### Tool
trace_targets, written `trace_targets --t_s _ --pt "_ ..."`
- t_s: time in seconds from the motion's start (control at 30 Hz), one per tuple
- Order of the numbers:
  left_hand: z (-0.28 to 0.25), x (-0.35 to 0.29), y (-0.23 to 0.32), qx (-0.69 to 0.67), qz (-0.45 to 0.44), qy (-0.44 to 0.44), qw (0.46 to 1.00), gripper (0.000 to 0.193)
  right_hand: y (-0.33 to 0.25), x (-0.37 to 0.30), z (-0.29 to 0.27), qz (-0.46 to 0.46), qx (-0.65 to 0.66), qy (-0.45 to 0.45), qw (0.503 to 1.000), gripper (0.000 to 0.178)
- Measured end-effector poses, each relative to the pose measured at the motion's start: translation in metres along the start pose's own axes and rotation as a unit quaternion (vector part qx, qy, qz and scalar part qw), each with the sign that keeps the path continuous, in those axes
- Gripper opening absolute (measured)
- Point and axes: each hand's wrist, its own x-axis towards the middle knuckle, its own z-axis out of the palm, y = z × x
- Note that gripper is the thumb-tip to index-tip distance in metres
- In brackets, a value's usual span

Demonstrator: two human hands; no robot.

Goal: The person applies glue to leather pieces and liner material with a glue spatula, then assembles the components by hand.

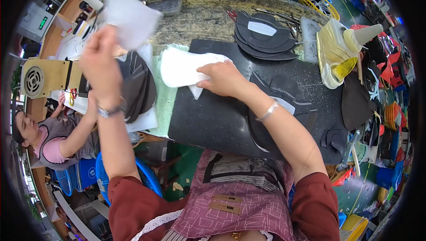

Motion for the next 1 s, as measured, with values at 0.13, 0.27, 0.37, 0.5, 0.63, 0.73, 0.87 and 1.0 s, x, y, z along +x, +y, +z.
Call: trace_targets --t_s 0.13,0.27,0.37,0.5,0.63,0.73,0.87,1.0 --pt "0.015 -0.066 0.01 0.04 0.287 -0.063 0.955 0.012 -0.048 -0.04 -0.056 0.042 0.45 0.113 0.885 0.032" --pt "0.035 -0.107 0.032 0.006 0.318 -0.109 0.942 0.02 -0.067 -0.089 -0.081 0.125 0.564 0.183 0.795 0.028" --pt "0.049 -0.129 0.042 -0.007 0.342 -0.145 0.929 0.021 -0.067 -0.105 -0.076 0.112 0.417 0.266 0.862 0.022" --pt "0.059 -0.145 0.051 -0.016 0.384 -0.164 0.909 0.019 -0.059 -0.12 -0.074 0.139 0.444 0.267 0.844 0.019" --pt "0.064 -0.155 0.057 -0.057 0.314 -0.201 0.926 0.02 -0.052 -0.139 -0.071 0.151 0.447 0.271 0.839 0.018" --pt "0.066 -0.159 0.06 -0.051 0.315 -0.218 0.922 0.021 -0.048 -0.143 -0.073 0.148 0.358 0.257 0.885 0.017" --pt "0.066 -0.162 0.062 0.008 0.416 -0.217 0.883 0.024 -0.046 -0.145 -0.077 0.128 0.297 0.254 0.911 0.015" --pt "0.061 -0.166 0.06 -0.114 0.255 -0.337 0.899 0.022 -0.044 -0.152 -0.076 0.104 0.316 0.265 0.905 0.015"
